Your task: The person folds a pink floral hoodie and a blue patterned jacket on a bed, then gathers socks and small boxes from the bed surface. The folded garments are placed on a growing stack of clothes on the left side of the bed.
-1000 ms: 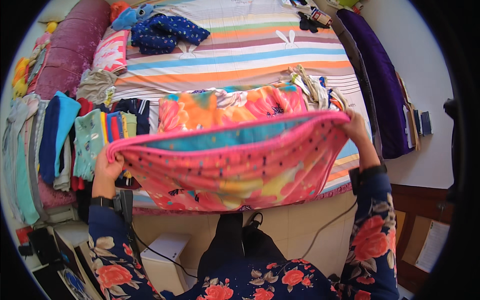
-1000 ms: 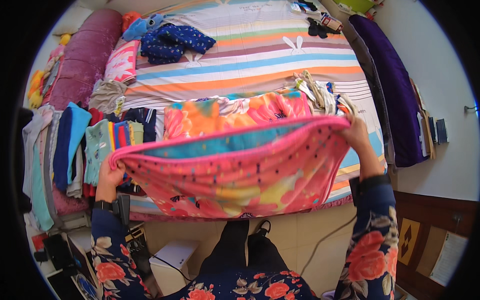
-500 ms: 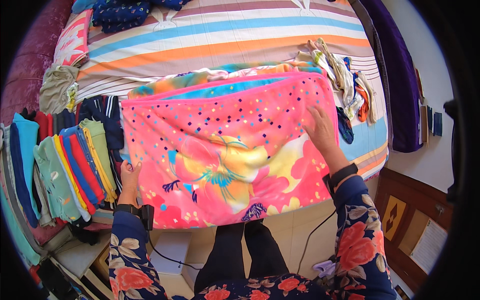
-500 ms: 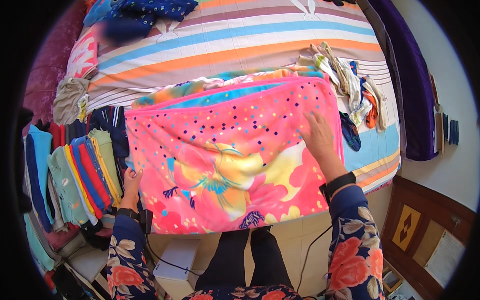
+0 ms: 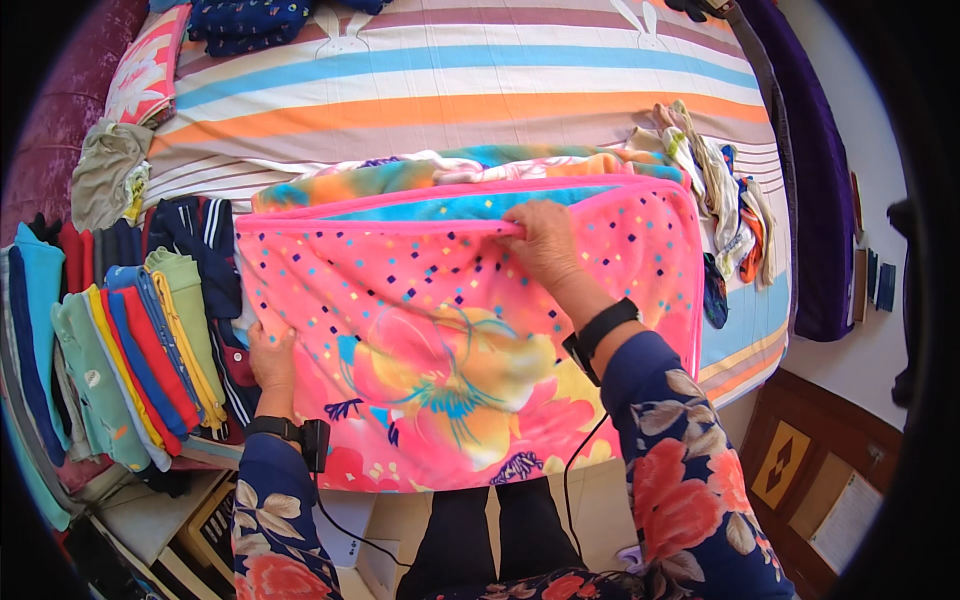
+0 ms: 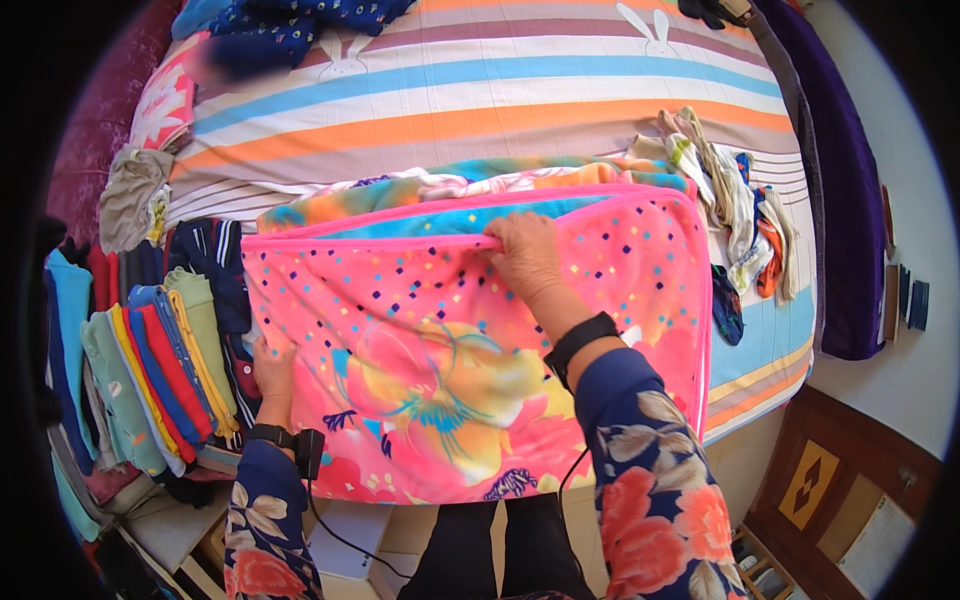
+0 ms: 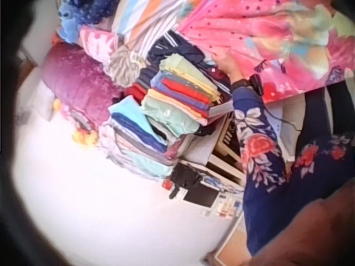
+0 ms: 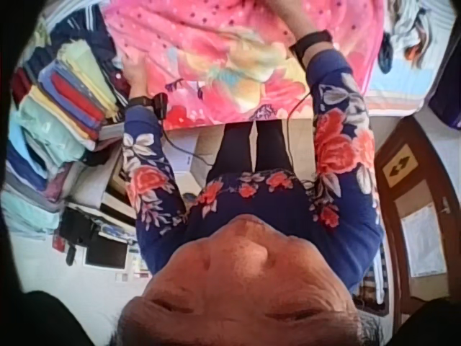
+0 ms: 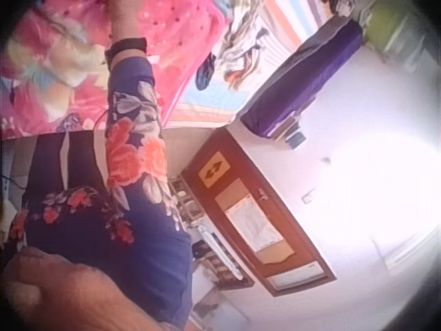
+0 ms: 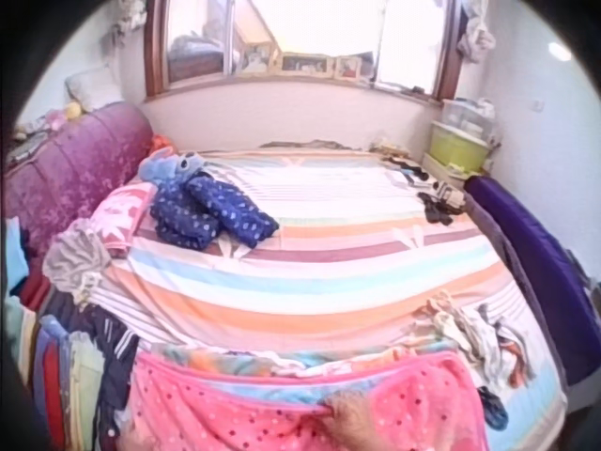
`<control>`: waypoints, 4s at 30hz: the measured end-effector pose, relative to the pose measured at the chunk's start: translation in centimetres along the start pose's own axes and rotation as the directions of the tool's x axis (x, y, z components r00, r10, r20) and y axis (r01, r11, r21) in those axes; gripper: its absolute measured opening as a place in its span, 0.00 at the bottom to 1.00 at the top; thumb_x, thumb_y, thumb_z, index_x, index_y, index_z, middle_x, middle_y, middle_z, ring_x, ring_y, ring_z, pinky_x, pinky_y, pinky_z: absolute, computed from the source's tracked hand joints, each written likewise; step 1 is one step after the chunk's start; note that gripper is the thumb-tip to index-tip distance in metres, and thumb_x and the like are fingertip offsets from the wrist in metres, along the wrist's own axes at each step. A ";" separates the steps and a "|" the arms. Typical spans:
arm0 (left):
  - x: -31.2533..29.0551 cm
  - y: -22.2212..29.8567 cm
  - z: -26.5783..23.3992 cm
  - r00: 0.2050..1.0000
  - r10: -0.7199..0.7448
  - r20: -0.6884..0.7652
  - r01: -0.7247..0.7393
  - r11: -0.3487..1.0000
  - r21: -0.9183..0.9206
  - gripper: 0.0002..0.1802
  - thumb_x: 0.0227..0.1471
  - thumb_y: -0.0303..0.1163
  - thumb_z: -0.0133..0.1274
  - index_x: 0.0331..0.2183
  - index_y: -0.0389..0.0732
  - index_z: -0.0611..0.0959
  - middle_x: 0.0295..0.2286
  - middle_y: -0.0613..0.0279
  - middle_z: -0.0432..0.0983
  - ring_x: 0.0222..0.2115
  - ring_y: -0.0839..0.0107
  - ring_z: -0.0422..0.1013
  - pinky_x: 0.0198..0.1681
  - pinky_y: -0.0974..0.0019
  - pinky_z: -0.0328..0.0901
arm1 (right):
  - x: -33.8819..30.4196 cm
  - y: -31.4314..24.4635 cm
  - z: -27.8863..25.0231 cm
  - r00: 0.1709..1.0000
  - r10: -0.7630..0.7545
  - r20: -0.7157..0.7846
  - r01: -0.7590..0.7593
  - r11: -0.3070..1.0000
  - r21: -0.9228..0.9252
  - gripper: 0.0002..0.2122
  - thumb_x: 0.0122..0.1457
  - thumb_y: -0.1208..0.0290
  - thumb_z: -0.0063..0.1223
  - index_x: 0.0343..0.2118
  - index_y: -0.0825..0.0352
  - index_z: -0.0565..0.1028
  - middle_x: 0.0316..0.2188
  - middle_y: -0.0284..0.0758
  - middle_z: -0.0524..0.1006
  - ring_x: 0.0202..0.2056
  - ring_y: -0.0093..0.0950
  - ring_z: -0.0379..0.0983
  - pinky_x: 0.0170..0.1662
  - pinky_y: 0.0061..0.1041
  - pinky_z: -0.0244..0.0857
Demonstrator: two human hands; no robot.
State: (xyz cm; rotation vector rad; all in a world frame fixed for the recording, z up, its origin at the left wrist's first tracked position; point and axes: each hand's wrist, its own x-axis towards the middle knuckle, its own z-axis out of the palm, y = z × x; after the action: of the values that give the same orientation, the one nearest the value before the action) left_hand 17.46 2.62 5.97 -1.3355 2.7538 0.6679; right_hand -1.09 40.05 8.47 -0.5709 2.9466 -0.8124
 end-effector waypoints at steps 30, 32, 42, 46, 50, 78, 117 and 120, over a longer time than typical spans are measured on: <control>3.8 1.2 2.9 0.985 0.052 -0.167 -0.077 0.986 -0.148 0.25 0.47 0.40 0.51 0.42 0.34 0.66 0.40 0.48 0.68 0.40 0.58 0.66 0.44 0.63 0.59 | 5.9 6.1 0.7 0.989 -0.112 -0.098 0.093 0.979 -0.182 0.25 0.46 0.53 0.53 0.46 0.60 0.65 0.43 0.35 0.68 0.47 0.34 0.62 0.48 0.35 0.53; 1.5 1.1 0.5 0.953 0.112 -0.282 -0.189 0.946 -0.262 0.21 0.49 0.39 0.49 0.41 0.34 0.67 0.38 0.52 0.68 0.39 0.63 0.65 0.44 0.65 0.59 | 5.5 6.0 -0.9 0.967 -0.186 -0.173 0.156 0.973 -0.172 0.26 0.46 0.53 0.53 0.47 0.60 0.65 0.44 0.36 0.67 0.48 0.35 0.61 0.49 0.35 0.52; -31.8 2.1 -2.7 -0.123 -0.316 0.941 0.991 -0.093 0.098 0.13 0.52 0.38 0.48 0.38 0.41 0.70 0.37 0.60 0.68 0.37 0.69 0.66 0.41 0.65 0.62 | 10.0 1.5 1.0 0.940 -0.063 0.334 0.152 0.957 -0.249 0.42 0.33 0.47 0.62 0.54 0.59 0.57 0.50 0.41 0.63 0.53 0.38 0.55 0.55 0.36 0.46; -33.5 1.8 2.0 0.226 -0.072 0.971 0.974 -0.009 -0.228 0.18 0.52 0.37 0.47 0.44 0.43 0.66 0.40 0.66 0.67 0.41 0.73 0.64 0.42 0.65 0.61 | 11.1 1.6 1.7 0.922 -0.099 0.375 0.238 0.908 -0.344 0.40 0.32 0.47 0.62 0.50 0.60 0.63 0.46 0.41 0.68 0.49 0.39 0.61 0.52 0.34 0.52; -34.4 3.2 4.2 0.253 -0.220 0.942 0.935 -0.195 -0.296 0.21 0.48 0.33 0.53 0.45 0.46 0.68 0.40 0.71 0.66 0.39 0.76 0.63 0.41 0.67 0.61 | 11.9 1.0 1.0 0.793 -0.044 0.607 0.152 0.980 -0.128 0.36 0.29 0.46 0.64 0.43 0.64 0.70 0.37 0.40 0.74 0.43 0.37 0.68 0.46 0.32 0.59; -24.3 7.8 -32.2 0.977 0.138 0.161 0.193 -0.267 -0.944 0.32 0.48 0.43 0.51 0.50 0.36 0.63 0.47 0.56 0.63 0.47 0.62 0.62 0.51 0.58 0.58 | 8.7 -22.9 -35.0 0.918 -0.254 0.305 -0.200 0.367 0.908 0.15 0.44 0.71 0.57 0.37 0.69 0.73 0.32 0.32 0.75 0.32 0.23 0.72 0.38 0.23 0.66; -21.2 -0.6 0.5 0.617 -0.286 0.733 0.743 -0.098 -0.663 0.30 0.43 0.49 0.55 0.46 0.45 0.69 0.43 0.60 0.69 0.44 0.62 0.65 0.48 0.51 0.59 | -18.4 0.2 -1.5 0.371 0.228 0.900 -0.875 -0.237 0.421 0.31 0.48 0.47 0.52 0.53 0.48 0.55 0.53 0.29 0.58 0.53 0.37 0.52 0.45 0.54 0.49; -20.3 -1.9 1.5 0.557 -0.206 0.804 0.787 -0.178 -0.591 0.30 0.41 0.46 0.58 0.45 0.43 0.71 0.42 0.60 0.70 0.42 0.64 0.66 0.45 0.58 0.62 | -19.4 -1.1 -1.2 0.349 0.292 0.891 -0.889 -0.198 0.413 0.31 0.47 0.48 0.53 0.53 0.50 0.56 0.51 0.32 0.61 0.51 0.36 0.56 0.45 0.50 0.52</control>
State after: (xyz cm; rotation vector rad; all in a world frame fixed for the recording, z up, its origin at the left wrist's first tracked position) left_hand 31.51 17.34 7.72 -1.7904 0.6633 2.4630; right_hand 17.26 46.68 8.80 0.7744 1.1791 -1.5722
